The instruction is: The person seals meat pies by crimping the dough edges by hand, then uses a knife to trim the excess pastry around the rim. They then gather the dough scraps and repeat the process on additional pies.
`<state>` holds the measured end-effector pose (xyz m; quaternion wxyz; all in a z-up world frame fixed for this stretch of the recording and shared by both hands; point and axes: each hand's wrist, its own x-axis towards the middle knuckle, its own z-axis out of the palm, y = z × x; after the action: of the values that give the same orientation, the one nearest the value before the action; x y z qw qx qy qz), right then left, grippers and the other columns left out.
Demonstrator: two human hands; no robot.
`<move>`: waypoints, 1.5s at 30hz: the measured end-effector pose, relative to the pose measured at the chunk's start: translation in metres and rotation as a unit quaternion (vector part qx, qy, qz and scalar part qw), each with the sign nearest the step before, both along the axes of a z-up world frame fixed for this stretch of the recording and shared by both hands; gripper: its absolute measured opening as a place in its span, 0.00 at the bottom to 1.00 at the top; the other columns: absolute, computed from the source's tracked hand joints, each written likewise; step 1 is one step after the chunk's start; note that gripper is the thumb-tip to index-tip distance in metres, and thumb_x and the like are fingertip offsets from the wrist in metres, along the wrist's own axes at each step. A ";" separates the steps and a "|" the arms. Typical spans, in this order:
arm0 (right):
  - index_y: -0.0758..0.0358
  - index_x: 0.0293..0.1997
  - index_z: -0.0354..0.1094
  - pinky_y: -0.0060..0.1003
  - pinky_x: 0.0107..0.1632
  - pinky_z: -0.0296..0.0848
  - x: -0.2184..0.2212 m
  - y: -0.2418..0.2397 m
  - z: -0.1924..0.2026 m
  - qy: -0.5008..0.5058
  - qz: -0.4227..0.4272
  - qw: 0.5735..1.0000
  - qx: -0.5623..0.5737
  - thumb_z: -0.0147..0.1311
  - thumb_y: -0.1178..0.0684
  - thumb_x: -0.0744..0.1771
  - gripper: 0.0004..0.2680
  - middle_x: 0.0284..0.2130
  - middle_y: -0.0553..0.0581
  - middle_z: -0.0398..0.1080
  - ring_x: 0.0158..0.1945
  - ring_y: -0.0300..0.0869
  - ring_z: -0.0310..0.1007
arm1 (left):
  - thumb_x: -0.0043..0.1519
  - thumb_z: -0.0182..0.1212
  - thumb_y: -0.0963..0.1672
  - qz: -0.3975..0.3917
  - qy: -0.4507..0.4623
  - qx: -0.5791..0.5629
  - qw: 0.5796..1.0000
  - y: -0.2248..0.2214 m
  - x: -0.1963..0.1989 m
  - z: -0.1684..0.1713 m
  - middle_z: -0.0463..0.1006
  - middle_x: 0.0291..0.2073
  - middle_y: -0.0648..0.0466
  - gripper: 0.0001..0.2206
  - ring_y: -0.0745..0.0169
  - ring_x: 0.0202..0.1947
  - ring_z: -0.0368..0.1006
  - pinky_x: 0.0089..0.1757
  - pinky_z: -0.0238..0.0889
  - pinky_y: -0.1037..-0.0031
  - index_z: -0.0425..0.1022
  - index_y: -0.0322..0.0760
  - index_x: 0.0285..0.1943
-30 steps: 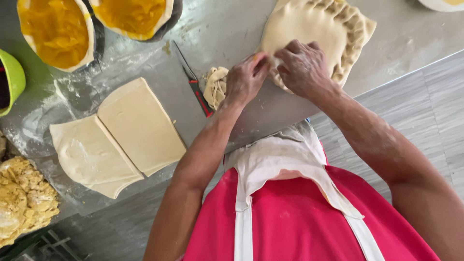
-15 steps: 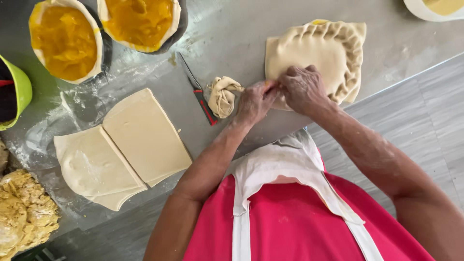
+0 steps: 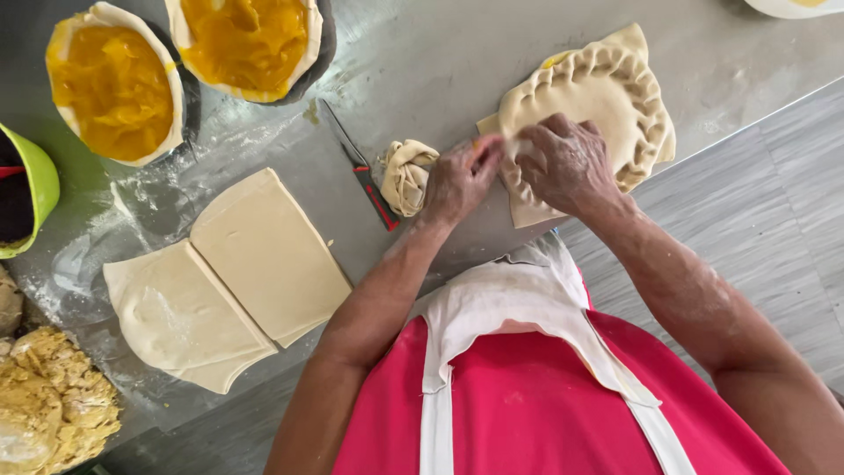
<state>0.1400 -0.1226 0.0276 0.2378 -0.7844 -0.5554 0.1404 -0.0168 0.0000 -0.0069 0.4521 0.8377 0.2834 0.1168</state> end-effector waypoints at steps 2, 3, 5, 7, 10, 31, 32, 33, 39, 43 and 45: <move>0.59 0.45 0.77 0.46 0.53 0.63 -0.009 -0.004 -0.004 -0.028 -0.015 0.999 -0.042 0.61 0.51 0.65 0.08 0.40 0.57 0.74 0.45 0.47 0.72 | 0.66 0.61 0.44 -0.017 -0.049 0.018 0.998 -0.002 -0.005 -0.001 0.83 0.43 0.47 0.10 0.50 0.42 0.81 0.43 0.74 0.66 0.79 0.38 0.54; 0.58 0.43 0.77 0.46 0.54 0.63 -0.010 -0.001 -0.007 -0.048 -0.023 0.997 -0.059 0.60 0.52 0.66 0.06 0.39 0.55 0.74 0.45 0.46 0.73 | 0.66 0.61 0.44 -0.026 -0.079 0.032 0.996 0.001 -0.002 -0.002 0.83 0.45 0.48 0.10 0.50 0.44 0.82 0.45 0.75 0.66 0.78 0.38 0.54; 0.55 0.44 0.78 0.45 0.55 0.64 -0.007 0.006 -0.008 -0.027 -0.021 0.997 -0.071 0.60 0.50 0.67 0.06 0.39 0.54 0.74 0.46 0.45 0.74 | 0.66 0.62 0.45 -0.037 -0.058 0.050 0.996 0.013 0.007 -0.001 0.84 0.44 0.49 0.10 0.51 0.44 0.82 0.45 0.75 0.66 0.79 0.41 0.53; 0.54 0.45 0.78 0.45 0.55 0.64 -0.003 0.007 -0.005 0.003 -0.028 0.996 -0.083 0.59 0.50 0.68 0.06 0.40 0.53 0.75 0.45 0.44 0.74 | 0.65 0.63 0.45 -0.053 -0.042 0.042 0.997 0.021 0.011 0.003 0.84 0.44 0.49 0.10 0.50 0.43 0.82 0.45 0.75 0.66 0.79 0.42 0.54; 0.55 0.47 0.79 0.47 0.53 0.62 0.009 0.011 -0.001 0.022 -0.051 0.996 -0.068 0.60 0.49 0.68 0.07 0.42 0.55 0.75 0.41 0.46 0.74 | 0.65 0.62 0.46 -0.081 -0.025 0.032 0.996 0.036 0.012 0.007 0.83 0.46 0.48 0.12 0.48 0.42 0.81 0.44 0.74 0.65 0.79 0.42 0.56; 0.68 0.67 0.68 0.52 0.53 0.71 0.136 -0.024 -0.006 0.097 -0.083 0.990 -0.059 0.57 0.48 0.73 0.17 0.55 0.71 0.70 0.54 0.58 0.72 | 0.70 0.59 0.48 0.105 -0.057 -0.489 0.864 -0.076 -0.023 -0.002 0.78 0.40 0.56 0.19 0.72 0.38 0.71 0.43 0.68 0.78 0.70 0.29 0.64; 0.67 0.67 0.67 0.51 0.54 0.71 0.131 -0.028 -0.009 0.130 -0.114 0.980 -0.094 0.56 0.47 0.72 0.17 0.54 0.69 0.71 0.54 0.56 0.73 | 0.70 0.59 0.48 0.133 -0.061 -0.487 0.861 -0.085 -0.020 -0.001 0.79 0.40 0.55 0.20 0.72 0.39 0.72 0.44 0.69 0.78 0.70 0.28 0.64; 0.66 0.66 0.67 0.50 0.55 0.71 0.132 -0.028 -0.008 0.159 -0.143 0.969 -0.122 0.54 0.45 0.72 0.17 0.53 0.67 0.72 0.54 0.55 0.73 | 0.70 0.60 0.48 0.159 -0.068 -0.480 0.860 -0.085 -0.014 0.000 0.80 0.40 0.54 0.20 0.71 0.40 0.73 0.45 0.70 0.78 0.70 0.26 0.63; 0.64 0.65 0.66 0.47 0.58 0.70 0.141 -0.042 0.024 0.593 -0.223 0.773 0.030 0.52 0.43 0.71 0.18 0.54 0.64 0.71 0.55 0.51 0.72 | 0.70 0.57 0.51 0.155 -0.193 -0.526 0.814 -0.031 -0.037 0.039 0.81 0.38 0.55 0.21 0.70 0.35 0.75 0.39 0.72 0.75 0.74 0.32 0.64; 0.64 0.65 0.66 0.47 0.58 0.70 0.111 -0.003 0.050 0.690 -0.139 0.696 0.141 0.51 0.43 0.71 0.18 0.55 0.64 0.71 0.56 0.51 0.72 | 0.68 0.63 0.50 0.305 0.020 0.043 0.951 0.038 -0.075 0.048 0.83 0.46 0.50 0.16 0.60 0.42 0.82 0.43 0.75 0.69 0.78 0.39 0.59; 0.64 0.65 0.65 0.47 0.58 0.70 0.079 -0.001 0.057 0.711 -0.126 0.672 0.166 0.51 0.42 0.71 0.18 0.55 0.63 0.71 0.56 0.51 0.72 | 0.59 0.70 0.51 0.280 0.145 0.249 0.916 0.055 -0.106 0.028 0.80 0.44 0.41 0.25 0.41 0.41 0.78 0.39 0.70 0.57 0.73 0.31 0.59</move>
<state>0.2195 -0.1237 0.0844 0.7022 -0.4580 -0.1285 0.5298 -0.1231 0.0553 0.0215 0.1319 0.8173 0.5303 0.1828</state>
